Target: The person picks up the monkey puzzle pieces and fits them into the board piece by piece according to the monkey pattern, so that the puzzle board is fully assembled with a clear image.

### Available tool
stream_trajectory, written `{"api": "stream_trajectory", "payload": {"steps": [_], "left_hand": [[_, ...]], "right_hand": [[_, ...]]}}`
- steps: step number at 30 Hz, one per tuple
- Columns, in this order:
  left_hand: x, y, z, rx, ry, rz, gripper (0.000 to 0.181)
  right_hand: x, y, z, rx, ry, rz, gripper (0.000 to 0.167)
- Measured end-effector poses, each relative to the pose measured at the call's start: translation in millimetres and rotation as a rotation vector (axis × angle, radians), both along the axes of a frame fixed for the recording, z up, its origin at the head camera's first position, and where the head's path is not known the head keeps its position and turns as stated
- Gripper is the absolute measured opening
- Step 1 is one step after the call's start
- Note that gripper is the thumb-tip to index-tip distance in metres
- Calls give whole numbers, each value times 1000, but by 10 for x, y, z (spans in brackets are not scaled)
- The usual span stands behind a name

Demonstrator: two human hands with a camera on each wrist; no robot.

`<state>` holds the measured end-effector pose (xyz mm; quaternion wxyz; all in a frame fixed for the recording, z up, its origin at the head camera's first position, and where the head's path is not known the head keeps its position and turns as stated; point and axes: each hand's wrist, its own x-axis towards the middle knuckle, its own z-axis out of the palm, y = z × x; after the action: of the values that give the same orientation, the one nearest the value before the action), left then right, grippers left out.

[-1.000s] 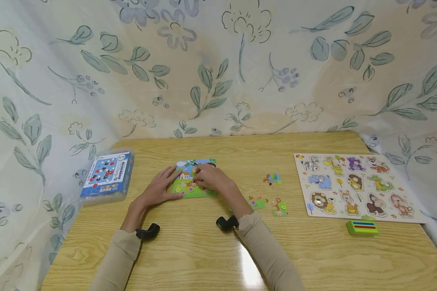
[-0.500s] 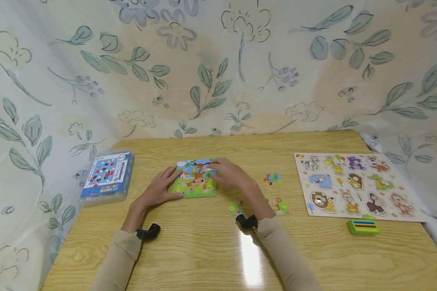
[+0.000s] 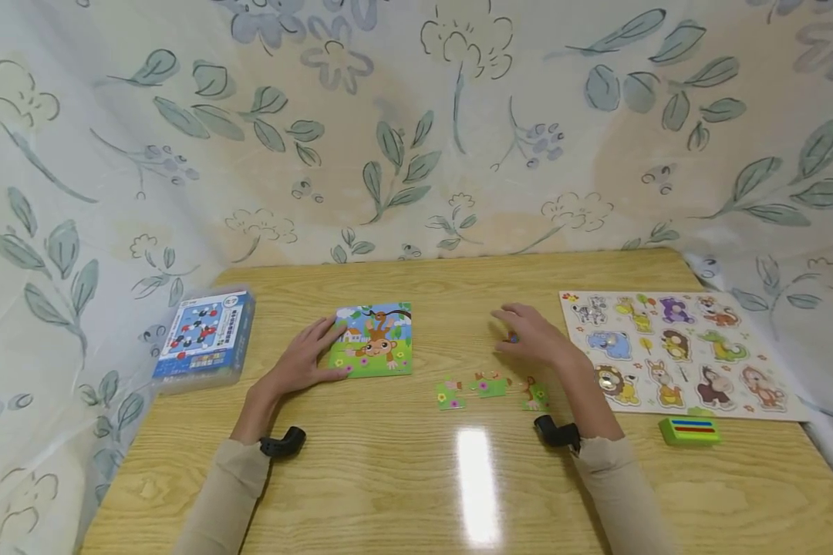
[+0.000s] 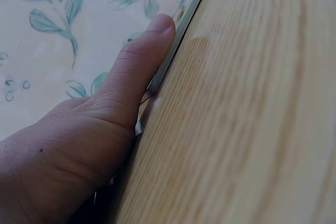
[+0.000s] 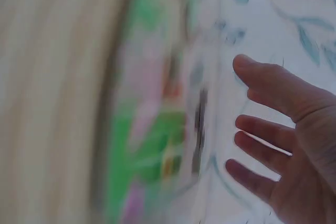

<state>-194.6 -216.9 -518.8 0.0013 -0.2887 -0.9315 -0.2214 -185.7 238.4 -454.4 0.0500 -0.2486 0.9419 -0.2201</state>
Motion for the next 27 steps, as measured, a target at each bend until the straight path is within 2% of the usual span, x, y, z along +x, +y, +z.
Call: {"api": "stream_trajectory", "payload": {"steps": [4,8,14,21,27], "left_hand": [[-5,2,-7,-4,-1,-2,90],[-11,-4,-15,-5,-13,3,90],[-19,-9,-27,-15,-19,10,90],[-13,-1,-9,-8,-44,24,90],[-16,-1,-8,-12,-36,22,90]], "right_hand": [[61,250,-37,16,-35,-35,64],[83,365,-33,-13,-66,-53,68],[69,368,-39,-39,-112,-41,66],[53,361,-63,-15,-95,-23,63],[37,351,-83,-5,-92,-18,63]]}}
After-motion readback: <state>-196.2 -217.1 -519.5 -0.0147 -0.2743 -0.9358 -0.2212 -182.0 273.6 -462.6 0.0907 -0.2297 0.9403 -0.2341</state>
